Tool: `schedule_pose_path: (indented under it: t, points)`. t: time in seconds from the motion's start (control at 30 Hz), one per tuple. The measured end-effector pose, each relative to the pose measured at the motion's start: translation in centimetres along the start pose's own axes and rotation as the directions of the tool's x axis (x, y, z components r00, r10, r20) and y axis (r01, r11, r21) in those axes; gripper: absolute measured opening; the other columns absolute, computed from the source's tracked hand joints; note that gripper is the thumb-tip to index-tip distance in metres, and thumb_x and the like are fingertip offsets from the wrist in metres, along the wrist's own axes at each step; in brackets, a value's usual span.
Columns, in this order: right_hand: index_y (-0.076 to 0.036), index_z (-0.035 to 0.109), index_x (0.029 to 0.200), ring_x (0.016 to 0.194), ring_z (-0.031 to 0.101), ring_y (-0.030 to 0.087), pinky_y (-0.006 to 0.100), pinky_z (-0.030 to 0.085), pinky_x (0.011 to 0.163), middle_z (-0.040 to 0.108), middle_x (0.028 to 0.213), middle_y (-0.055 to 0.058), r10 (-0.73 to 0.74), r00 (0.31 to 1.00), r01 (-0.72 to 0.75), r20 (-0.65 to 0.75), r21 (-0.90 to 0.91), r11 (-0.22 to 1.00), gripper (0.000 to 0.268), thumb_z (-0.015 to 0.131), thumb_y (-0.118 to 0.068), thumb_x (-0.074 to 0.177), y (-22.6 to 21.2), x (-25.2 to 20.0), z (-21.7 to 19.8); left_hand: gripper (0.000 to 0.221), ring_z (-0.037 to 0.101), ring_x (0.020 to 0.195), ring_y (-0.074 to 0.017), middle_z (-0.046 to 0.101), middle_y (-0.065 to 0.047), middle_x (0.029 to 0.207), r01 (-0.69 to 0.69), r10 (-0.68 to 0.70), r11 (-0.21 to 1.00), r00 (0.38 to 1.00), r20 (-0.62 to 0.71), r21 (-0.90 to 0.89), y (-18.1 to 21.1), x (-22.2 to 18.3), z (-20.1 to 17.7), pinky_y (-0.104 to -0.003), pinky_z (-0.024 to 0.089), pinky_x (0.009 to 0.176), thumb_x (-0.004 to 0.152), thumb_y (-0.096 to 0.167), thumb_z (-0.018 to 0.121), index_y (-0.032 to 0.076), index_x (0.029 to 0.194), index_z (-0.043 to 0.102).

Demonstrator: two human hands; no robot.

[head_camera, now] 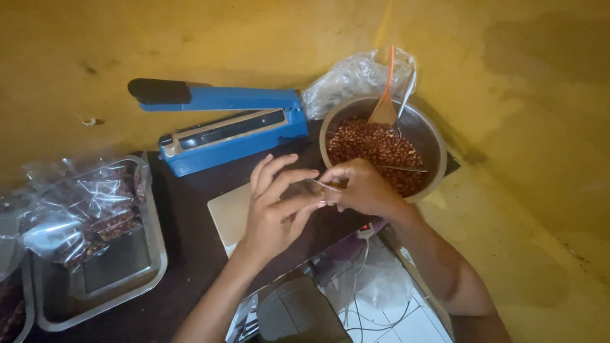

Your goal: Portioning peanuts into small plastic bags using a spoon and a digital scale for retail packaging.

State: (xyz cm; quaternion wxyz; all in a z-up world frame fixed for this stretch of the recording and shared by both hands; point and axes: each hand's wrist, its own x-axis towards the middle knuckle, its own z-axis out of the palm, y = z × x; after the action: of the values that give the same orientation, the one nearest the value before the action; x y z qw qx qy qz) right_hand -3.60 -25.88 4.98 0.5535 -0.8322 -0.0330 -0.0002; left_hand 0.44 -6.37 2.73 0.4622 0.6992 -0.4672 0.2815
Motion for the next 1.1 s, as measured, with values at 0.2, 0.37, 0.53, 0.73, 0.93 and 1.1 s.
schedule_pose_path:
  t: [0.2, 0.37, 0.53, 0.73, 0.93, 1.1]
  points:
    - [-0.003, 0.079, 0.100, 0.044, 0.069, 0.016, 0.032, 0.060, 0.045, 0.076, 0.065, 0.012, -0.179, 0.980, 0.186, 0.081, -0.079, 0.979, 0.029, 0.075, -0.028, 0.085, -0.3, 0.0, -3.1, 0.004, 0.057, 0.124, -0.0341, 0.072, 0.000, 0.112, 0.149, -0.154, 0.983, 0.987, -0.036, -0.106, -1.9, 0.3, 0.3, -0.059, 0.037, 0.112, 0.087, 0.018, 0.082, 0.020, 0.091, 0.080]
    - [-0.003, 0.075, 0.113, 0.075, 0.072, 0.032, 0.046, 0.059, 0.069, 0.075, 0.087, 0.017, -0.005, 0.987, -0.063, -0.158, -0.424, 0.903, 0.028, 0.073, -0.024, 0.095, 2.4, -0.1, -7.3, 0.009, 0.059, 0.114, -0.0306, 0.071, -0.001, 0.108, 0.210, -0.226, 0.962, 0.971, -0.078, -0.172, -3.2, 1.4, 1.6, -0.053, 0.043, 0.106, 0.087, 0.015, 0.083, 0.018, 0.095, 0.080]
    - [-0.022, 0.080, 0.113, 0.100, 0.075, 0.036, 0.052, 0.061, 0.085, 0.078, 0.103, 0.011, 0.210, 0.945, -0.324, -0.251, -0.803, 0.501, 0.030, 0.076, -0.037, 0.088, 8.8, 0.9, -8.8, 0.012, 0.063, 0.106, -0.0286, 0.072, 0.000, 0.103, 0.221, -0.243, 0.953, 0.966, -0.085, -0.207, -3.4, 2.7, 4.0, -0.046, 0.049, 0.098, 0.085, 0.018, 0.085, 0.019, 0.095, 0.080]
    - [-0.013, 0.081, 0.099, 0.086, 0.077, 0.034, 0.047, 0.063, 0.075, 0.078, 0.090, 0.012, 0.227, 0.941, -0.325, -0.250, -0.851, 0.412, 0.024, 0.070, -0.032, 0.091, 8.9, 0.7, -9.7, 0.015, 0.067, 0.084, -0.0216, 0.072, -0.001, 0.095, 0.254, -0.302, 0.899, 0.949, -0.086, -0.357, -3.2, 4.2, 7.7, -0.035, 0.055, 0.074, 0.087, 0.014, 0.083, 0.018, 0.101, 0.080]
    - [-0.019, 0.082, 0.103, 0.092, 0.076, 0.033, 0.046, 0.063, 0.082, 0.076, 0.098, 0.010, 0.226, 0.946, -0.301, -0.232, -0.885, 0.354, 0.028, 0.069, -0.040, 0.090, 9.7, 0.5, -10.0, 0.017, 0.070, 0.078, -0.0221, 0.074, -0.006, 0.090, 0.292, -0.344, 0.868, 0.937, -0.061, -0.401, -2.8, 5.3, 10.5, -0.032, 0.057, 0.064, 0.084, 0.012, 0.085, 0.015, 0.100, 0.080]
    - [-0.004, 0.078, 0.101, 0.107, 0.069, 0.037, 0.049, 0.059, 0.088, 0.073, 0.104, 0.016, 0.225, 0.953, -0.280, -0.204, -0.876, 0.393, 0.036, 0.060, -0.034, 0.093, 8.6, 0.1, -9.9, 0.013, 0.070, 0.081, -0.0247, 0.074, -0.007, 0.091, 0.329, -0.340, 0.891, 0.940, 0.020, -0.313, -2.7, 5.9, 10.7, -0.039, 0.057, 0.076, 0.087, 0.010, 0.081, 0.011, 0.100, 0.080]
